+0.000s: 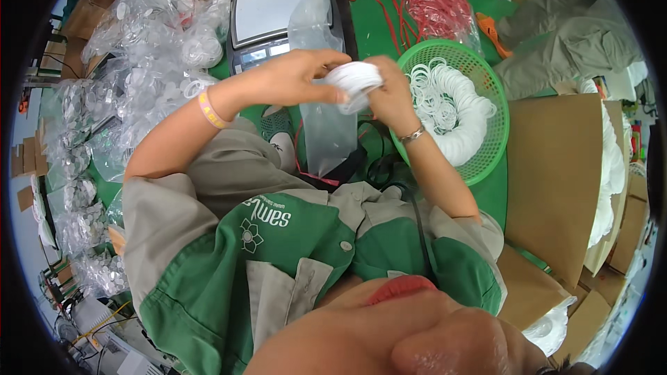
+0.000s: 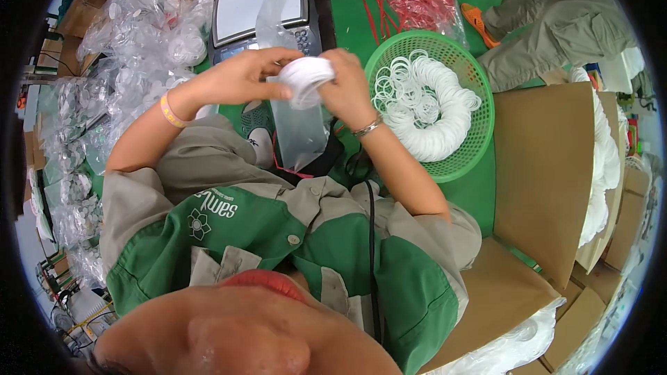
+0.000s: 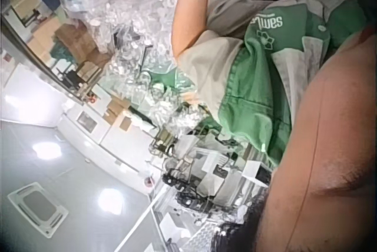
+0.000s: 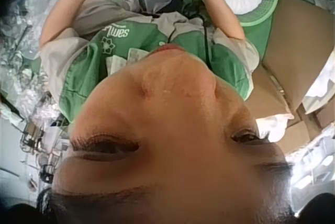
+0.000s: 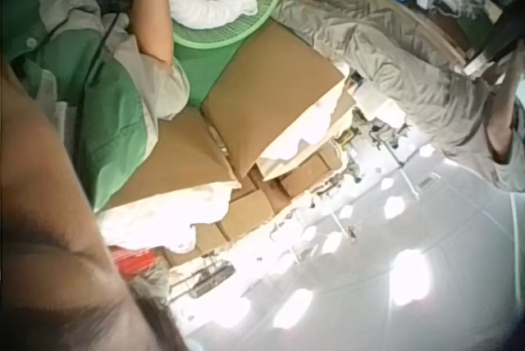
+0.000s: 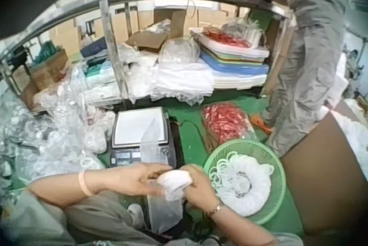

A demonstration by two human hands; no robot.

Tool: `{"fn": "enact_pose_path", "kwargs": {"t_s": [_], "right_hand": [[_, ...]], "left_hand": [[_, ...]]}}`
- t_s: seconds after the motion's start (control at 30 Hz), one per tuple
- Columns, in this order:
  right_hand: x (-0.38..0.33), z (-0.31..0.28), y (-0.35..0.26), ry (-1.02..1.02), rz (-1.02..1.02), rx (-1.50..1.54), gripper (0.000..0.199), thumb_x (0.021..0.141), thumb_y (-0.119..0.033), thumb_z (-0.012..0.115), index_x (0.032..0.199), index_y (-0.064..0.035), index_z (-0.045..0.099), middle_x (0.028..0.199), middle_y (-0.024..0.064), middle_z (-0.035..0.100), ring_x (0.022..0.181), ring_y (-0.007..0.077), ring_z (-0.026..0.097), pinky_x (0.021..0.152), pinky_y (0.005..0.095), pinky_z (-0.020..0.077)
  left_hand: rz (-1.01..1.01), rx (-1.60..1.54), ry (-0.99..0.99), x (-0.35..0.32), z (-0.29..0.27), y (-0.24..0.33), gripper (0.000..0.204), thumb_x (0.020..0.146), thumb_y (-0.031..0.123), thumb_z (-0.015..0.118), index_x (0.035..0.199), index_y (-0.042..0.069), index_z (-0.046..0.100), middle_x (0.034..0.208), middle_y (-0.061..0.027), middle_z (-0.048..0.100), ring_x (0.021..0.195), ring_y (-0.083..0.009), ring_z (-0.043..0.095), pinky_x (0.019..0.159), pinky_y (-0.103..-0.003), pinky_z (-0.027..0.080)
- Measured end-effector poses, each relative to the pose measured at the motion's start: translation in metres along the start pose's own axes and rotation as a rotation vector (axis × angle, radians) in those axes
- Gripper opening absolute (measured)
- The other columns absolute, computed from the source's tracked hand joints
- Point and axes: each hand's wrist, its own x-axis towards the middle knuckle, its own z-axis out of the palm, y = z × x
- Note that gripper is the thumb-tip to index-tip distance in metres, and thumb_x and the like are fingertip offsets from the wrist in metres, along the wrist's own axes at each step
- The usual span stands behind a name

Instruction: Weighing batches of white plastic rings on a scale and placing them into plastic bags for packaging.

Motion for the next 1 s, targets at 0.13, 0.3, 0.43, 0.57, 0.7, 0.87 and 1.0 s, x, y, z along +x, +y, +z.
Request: {"fn": "enact_pose_path", "kwargs": {"t_s": [0.13, 0.3, 0.43, 0.57, 0.7, 0.87, 1.0], "right_hand": [[-0.004, -0.021, -0.014, -0.071, 0.251, 1.119, 0.030, 0.074, -0.011, 0.059, 0.100, 0.0031, 0.054, 0.096, 0.0124, 0.061, 0.075, 0.0180, 0.062, 0.064, 0.0267, 0.0490], [-0.014, 0.000, -0.014, -0.369, 0.129, 0.820, 0.029, 0.077, -0.009, 0.060, 0.103, 0.0000, 0.052, 0.096, 0.0098, 0.062, 0.083, 0.0149, 0.060, 0.074, 0.0285, 0.0501], [-0.008, -0.003, -0.004, -0.338, -0.044, 0.497, 0.031, 0.072, -0.008, 0.063, 0.100, -0.0012, 0.052, 0.091, 0.0092, 0.062, 0.081, 0.0138, 0.060, 0.072, 0.0272, 0.0502], [-0.007, -0.002, 0.016, -0.114, 0.413, 0.519, 0.011, 0.068, -0.005, 0.053, 0.077, -0.0015, 0.059, 0.071, 0.0078, 0.061, 0.067, 0.0150, 0.058, 0.060, 0.0268, 0.0440], [-0.012, 0.002, 0.084, -0.268, 0.513, 0.432, 0.024, 0.060, -0.010, 0.057, 0.080, 0.0018, 0.061, 0.071, 0.0114, 0.062, 0.065, 0.0204, 0.058, 0.059, 0.0316, 0.0450], [-0.014, -0.099, 0.210, 0.202, 0.582, 0.072, 0.033, 0.065, -0.023, 0.061, 0.089, -0.0009, 0.061, 0.083, 0.0159, 0.063, 0.074, 0.0248, 0.061, 0.068, 0.0345, 0.0467], [-0.049, -0.149, 0.234, 0.264, 0.594, -0.771, 0.037, 0.069, -0.021, 0.056, 0.101, -0.0035, 0.056, 0.095, 0.0214, 0.060, 0.088, 0.0356, 0.058, 0.077, 0.0420, 0.0465]], "left_hand": [[-0.036, -0.015, 0.042, -0.006, -0.026, -0.002, 0.036, 0.082, 0.000, 0.051, 0.117, 0.004, 0.047, 0.071, -0.0035, 0.055, 0.070, -0.0095, 0.053, 0.068, -0.024, 0.042], [0.140, 0.188, -0.079, -0.001, -0.012, 0.016, 0.023, 0.079, 0.002, 0.054, 0.101, 0.006, 0.048, 0.059, 0.0011, 0.044, 0.055, -0.0076, 0.043, 0.053, -0.024, 0.035], [-0.075, -0.070, 0.074, -0.001, -0.015, 0.010, 0.023, 0.079, 0.006, 0.059, 0.096, 0.008, 0.044, 0.058, 0.0061, 0.034, 0.052, -0.0050, 0.032, 0.048, -0.022, 0.028], [0.112, -0.157, 0.559, -0.012, -0.060, -0.003, 0.012, 0.080, 0.007, 0.059, 0.085, 0.006, 0.048, 0.070, 0.0055, 0.044, 0.061, -0.0018, 0.037, 0.053, -0.017, 0.029], [0.163, -0.174, 0.636, -0.026, -0.077, -0.003, 0.008, 0.081, 0.004, 0.057, 0.086, 0.005, 0.050, 0.076, 0.0017, 0.049, 0.068, -0.0051, 0.044, 0.059, -0.017, 0.036], [0.040, 0.132, 0.166, -0.022, -0.056, 0.013, 0.010, 0.080, -0.005, 0.050, 0.087, 0.000, 0.055, 0.087, -0.0034, 0.052, 0.069, -0.0100, 0.047, 0.062, -0.022, 0.039], [-0.022, 0.302, 0.107, -0.022, -0.048, 0.006, 0.021, 0.074, -0.007, 0.047, 0.090, -0.001, 0.059, 0.097, -0.0104, 0.057, 0.068, -0.0162, 0.051, 0.062, -0.025, 0.041]]}}
